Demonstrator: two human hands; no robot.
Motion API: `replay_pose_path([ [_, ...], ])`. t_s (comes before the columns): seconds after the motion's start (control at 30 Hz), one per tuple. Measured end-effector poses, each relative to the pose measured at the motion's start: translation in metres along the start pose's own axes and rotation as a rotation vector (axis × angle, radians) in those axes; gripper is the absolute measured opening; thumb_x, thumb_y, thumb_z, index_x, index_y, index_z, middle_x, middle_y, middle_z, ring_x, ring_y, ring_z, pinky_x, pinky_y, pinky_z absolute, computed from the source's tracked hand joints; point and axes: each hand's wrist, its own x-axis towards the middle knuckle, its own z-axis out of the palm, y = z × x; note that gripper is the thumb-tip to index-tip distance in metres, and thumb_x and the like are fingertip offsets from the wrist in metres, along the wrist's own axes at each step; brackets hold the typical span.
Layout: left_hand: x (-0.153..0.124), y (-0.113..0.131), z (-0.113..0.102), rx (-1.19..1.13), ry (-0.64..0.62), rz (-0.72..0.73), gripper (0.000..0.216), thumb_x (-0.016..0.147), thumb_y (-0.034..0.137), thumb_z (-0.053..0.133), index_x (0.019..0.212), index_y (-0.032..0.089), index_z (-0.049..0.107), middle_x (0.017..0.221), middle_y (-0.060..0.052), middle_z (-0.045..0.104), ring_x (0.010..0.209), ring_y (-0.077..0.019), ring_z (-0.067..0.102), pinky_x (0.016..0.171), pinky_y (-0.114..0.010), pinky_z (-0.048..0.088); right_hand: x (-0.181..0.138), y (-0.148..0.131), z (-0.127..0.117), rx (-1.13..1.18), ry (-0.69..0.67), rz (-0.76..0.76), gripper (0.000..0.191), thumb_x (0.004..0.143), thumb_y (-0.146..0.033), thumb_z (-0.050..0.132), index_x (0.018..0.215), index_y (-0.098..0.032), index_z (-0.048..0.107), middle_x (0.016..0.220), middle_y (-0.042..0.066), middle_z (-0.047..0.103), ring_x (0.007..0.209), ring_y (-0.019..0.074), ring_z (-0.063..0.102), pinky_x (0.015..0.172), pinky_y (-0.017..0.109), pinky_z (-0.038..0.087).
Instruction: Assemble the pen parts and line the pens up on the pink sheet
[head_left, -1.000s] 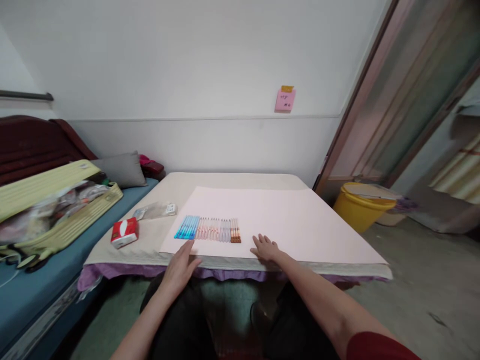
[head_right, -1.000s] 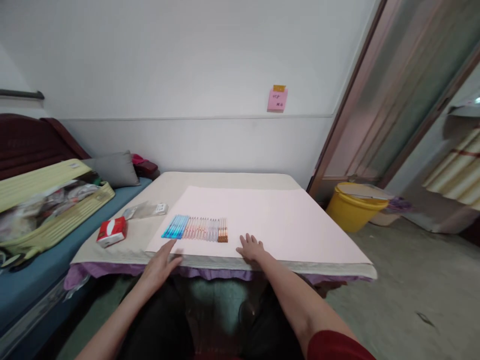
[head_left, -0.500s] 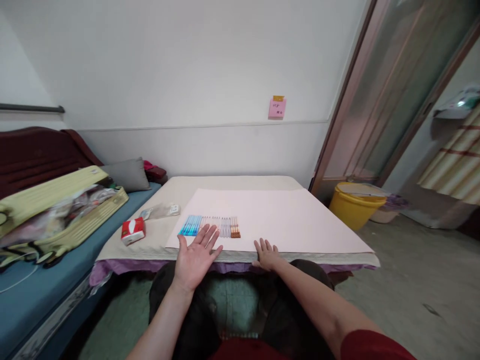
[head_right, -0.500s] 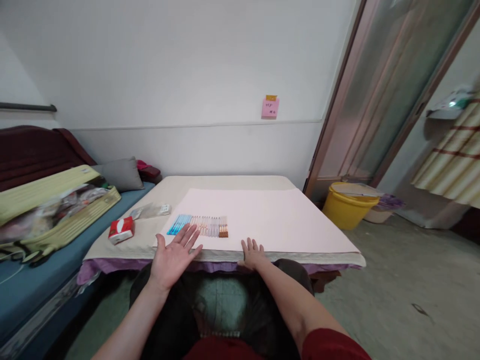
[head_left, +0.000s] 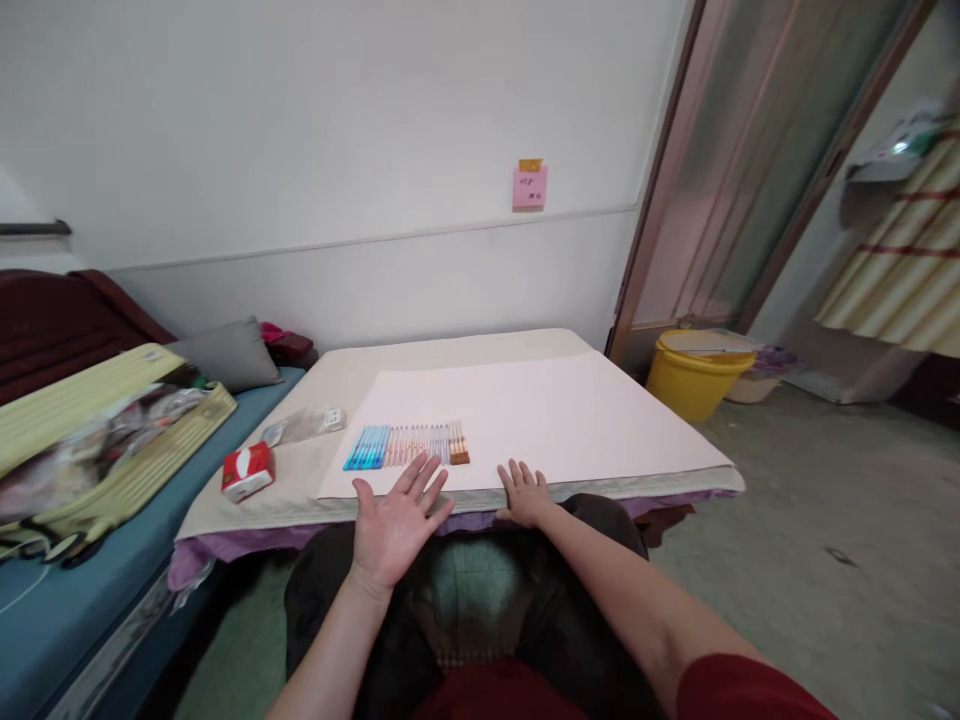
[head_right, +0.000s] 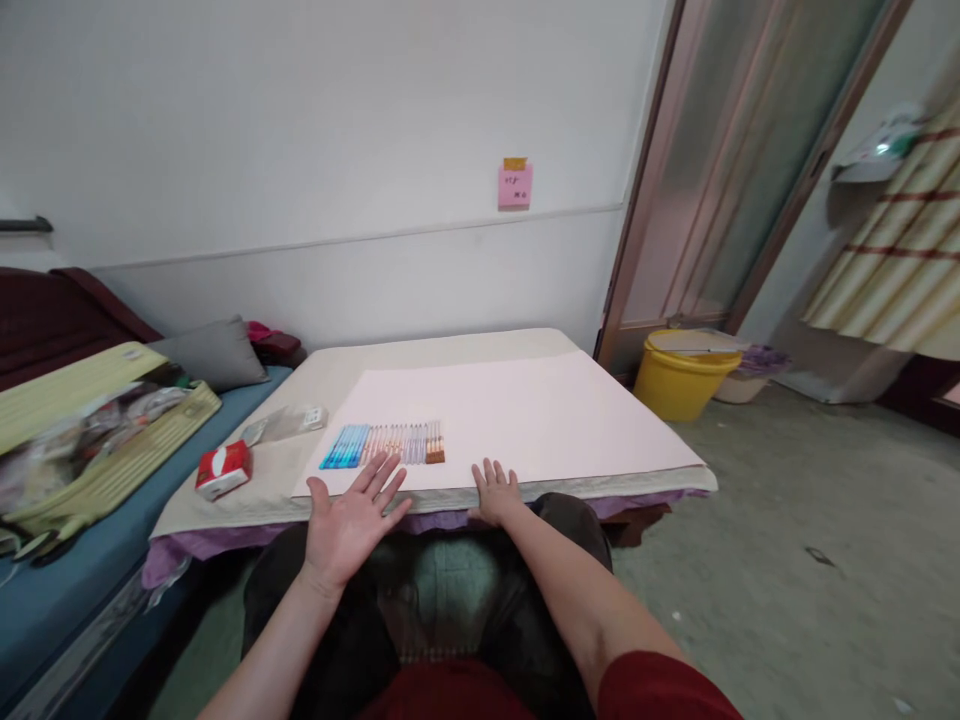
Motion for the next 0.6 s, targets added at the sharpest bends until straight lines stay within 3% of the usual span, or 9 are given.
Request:
replay_pose_path([
  [0.13,0.006,-0.025,-0.014,0.396,0.023,-0.117,0.083,0.080,0.066,-0.008,0.145,0.020,0.018,0.149,-0.014,0.027,0.130,-0.0262,0.037,0.097,-0.046,0.037,-0.002,0.000,0.000,0.002,0.010,-0.003,0.103,0.070,-0.061,0.055,0.147,-0.022,0.000,0.153,0.009,-0.010,0.138,0.0298,-0.011,0.106,0.053,-0.004],
  [0.2,0.008,-0.047,-0.024,0.856,0.062,-0.258,0.073,0.085,0.063,0.011,0.142,0.021,0.027,0.143,-0.015,0.037,0.127,-0.0253,0.040,0.099,-0.045,0.035,-0.003,0.000,0.000,-0.001,0.014,-0.005,0.103,0.069,-0.061,0.055,0.147,-0.021,0.000,0.153,0.010,-0.010,0.138,0.0301,-0.012,0.106,0.052,-0.005],
  [0.23,0.008,-0.060,-0.028,0.939,0.069,-0.293,0.074,0.081,0.064,0.034,0.139,0.018,0.033,0.142,-0.018,0.038,0.129,-0.0302,0.036,0.101,-0.050,0.030,-0.003,0.000,0.000,-0.002,0.014,-0.006,0.104,0.069,-0.061,0.056,0.147,-0.021,0.000,0.153,0.010,-0.009,0.138,0.0303,-0.012,0.106,0.052,-0.005],
  [0.27,0.008,-0.072,-0.032,1.024,0.080,-0.309,0.078,0.075,0.059,0.050,0.138,0.015,0.035,0.144,-0.020,0.034,0.133,-0.0337,0.028,0.104,-0.053,0.023,-0.003,0.001,0.000,-0.004,0.014,-0.007,0.105,0.068,-0.061,0.056,0.147,-0.021,0.000,0.153,0.010,-0.009,0.138,0.0304,-0.012,0.107,0.052,-0.005],
  [0.37,0.012,-0.099,-0.042,1.666,0.019,-0.368,0.081,0.074,0.050,0.055,0.141,0.014,0.028,0.150,-0.020,0.016,0.137,-0.0364,0.014,0.104,-0.058,0.015,-0.002,0.001,0.001,-0.006,0.021,-0.008,0.106,0.067,-0.060,0.058,0.147,-0.022,-0.001,0.153,0.010,-0.009,0.138,0.0305,-0.011,0.107,0.052,-0.004],
  [0.47,0.026,-0.111,-0.056,1.785,0.007,-0.362,0.077,0.079,0.047,0.049,0.144,0.014,0.021,0.151,-0.020,0.012,0.138,-0.0357,0.013,0.103,-0.058,0.017,-0.001,0.001,0.004,-0.016,0.032,0.001,0.106,0.068,-0.059,0.058,0.147,-0.022,-0.001,0.153,0.009,-0.009,0.138,0.0306,-0.011,0.107,0.052,-0.005],
  [0.6,0.048,-0.121,-0.075,1.856,0.125,-0.381,0.079,0.080,0.047,0.048,0.145,0.012,0.018,0.151,-0.021,0.011,0.137,-0.0360,0.014,0.102,-0.059,0.017,0.002,0.003,0.010,-0.045,0.048,0.008,0.106,0.068,-0.059,0.059,0.147,-0.023,-0.002,0.153,0.010,-0.008,0.138,0.0308,-0.011,0.106,0.053,-0.005],
])
